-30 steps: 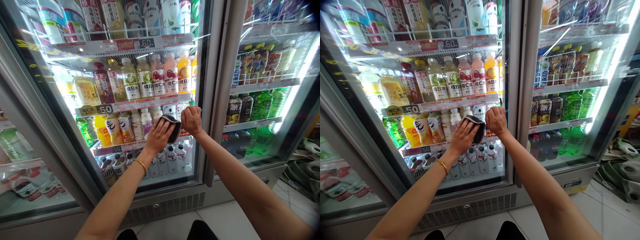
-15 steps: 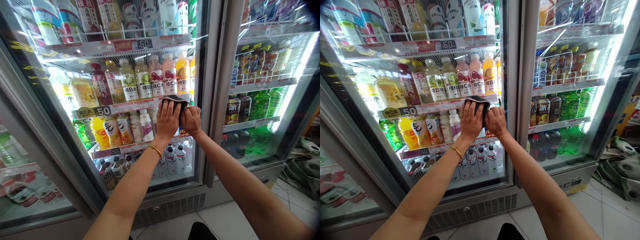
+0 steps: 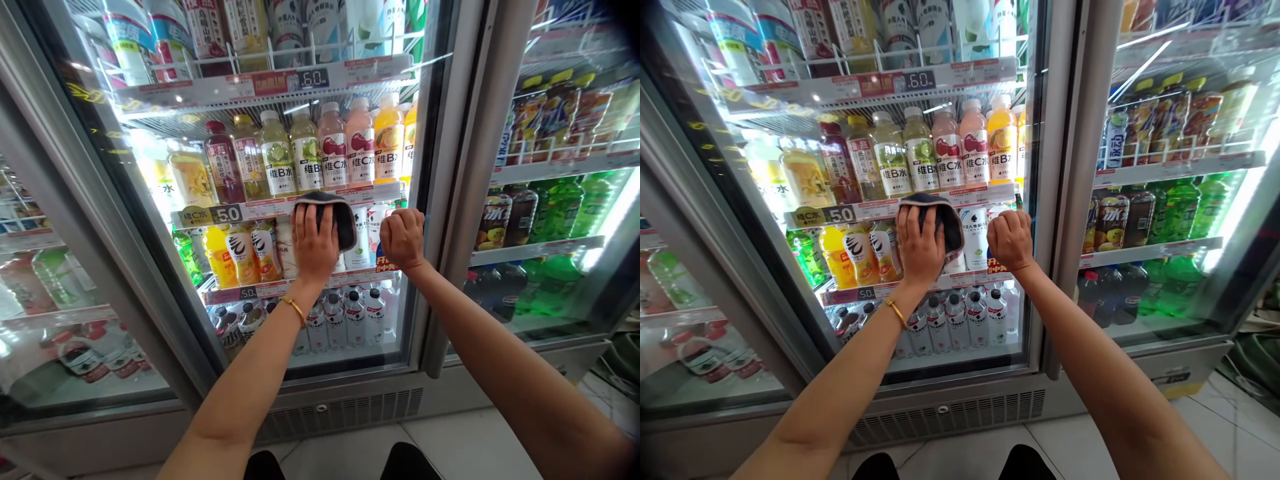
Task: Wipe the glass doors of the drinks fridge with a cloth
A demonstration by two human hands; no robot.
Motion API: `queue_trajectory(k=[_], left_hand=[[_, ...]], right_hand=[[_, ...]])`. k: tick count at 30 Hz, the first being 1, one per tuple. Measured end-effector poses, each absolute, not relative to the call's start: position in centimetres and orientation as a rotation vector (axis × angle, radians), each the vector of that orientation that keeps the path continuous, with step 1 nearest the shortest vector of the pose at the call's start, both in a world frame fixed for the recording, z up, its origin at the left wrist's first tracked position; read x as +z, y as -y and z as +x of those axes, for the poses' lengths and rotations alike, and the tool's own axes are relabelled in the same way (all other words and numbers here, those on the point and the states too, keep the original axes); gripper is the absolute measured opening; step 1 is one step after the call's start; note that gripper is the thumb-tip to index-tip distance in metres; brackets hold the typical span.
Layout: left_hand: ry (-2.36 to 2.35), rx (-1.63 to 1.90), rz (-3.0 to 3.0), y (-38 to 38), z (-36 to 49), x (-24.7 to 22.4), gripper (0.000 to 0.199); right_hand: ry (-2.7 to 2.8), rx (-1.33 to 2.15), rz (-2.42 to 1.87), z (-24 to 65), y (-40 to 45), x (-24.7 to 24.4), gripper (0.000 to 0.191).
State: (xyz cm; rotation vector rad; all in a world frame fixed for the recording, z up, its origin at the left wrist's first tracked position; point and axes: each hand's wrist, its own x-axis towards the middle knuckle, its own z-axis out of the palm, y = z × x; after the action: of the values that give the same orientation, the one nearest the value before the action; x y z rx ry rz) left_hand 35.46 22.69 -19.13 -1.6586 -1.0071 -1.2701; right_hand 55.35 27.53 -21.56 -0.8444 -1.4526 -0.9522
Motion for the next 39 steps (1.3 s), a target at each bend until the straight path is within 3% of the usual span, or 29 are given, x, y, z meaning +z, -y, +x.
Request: queue_trajectory(k=[4, 13, 18, 23, 29, 34, 39], left_hand=[[0.941, -1.212, -1.738, -23.8, 38.9, -18.4, 0.044], [0.750, -0.915, -1.829, -22.2, 35.3, -24.5, 0.044], [0.982, -1.222, -1.676, -21.8, 33.6, -22.0, 0.042], [1.022, -1.453, -1.571, -23.3, 37.5, -18.6, 0.042], [0.892, -1.191, -1.716, -24.2, 41.1, -21.4, 0.044], [0.828, -0.991, -1.793, -22.8, 39.0, -25.0, 0.045], [0.940, -1.020, -1.725, -21.9, 36.7, -24.2, 0.044]], right_hand=[[1.452, -0.973, -0.844, 55.5, -27.6, -21.7, 0.018], [1.460, -0.973, -0.829, 55.6, -27.7, -21.6, 0.019], [1.464, -0.943, -0.805, 55.5, -27.6, -21.6, 0.020], [1.463, -0.938, -0.786, 55.5, -27.5, -21.5, 0.019], [1.465, -0.895, -0.769, 55.5, -27.5, -21.3, 0.020], [1.606, -0.929, -0.725, 56.6, -27.1, -20.9, 0.021], [1.812, -1.103, -0.720, 60.2, -26.8, -20.4, 0.019]])
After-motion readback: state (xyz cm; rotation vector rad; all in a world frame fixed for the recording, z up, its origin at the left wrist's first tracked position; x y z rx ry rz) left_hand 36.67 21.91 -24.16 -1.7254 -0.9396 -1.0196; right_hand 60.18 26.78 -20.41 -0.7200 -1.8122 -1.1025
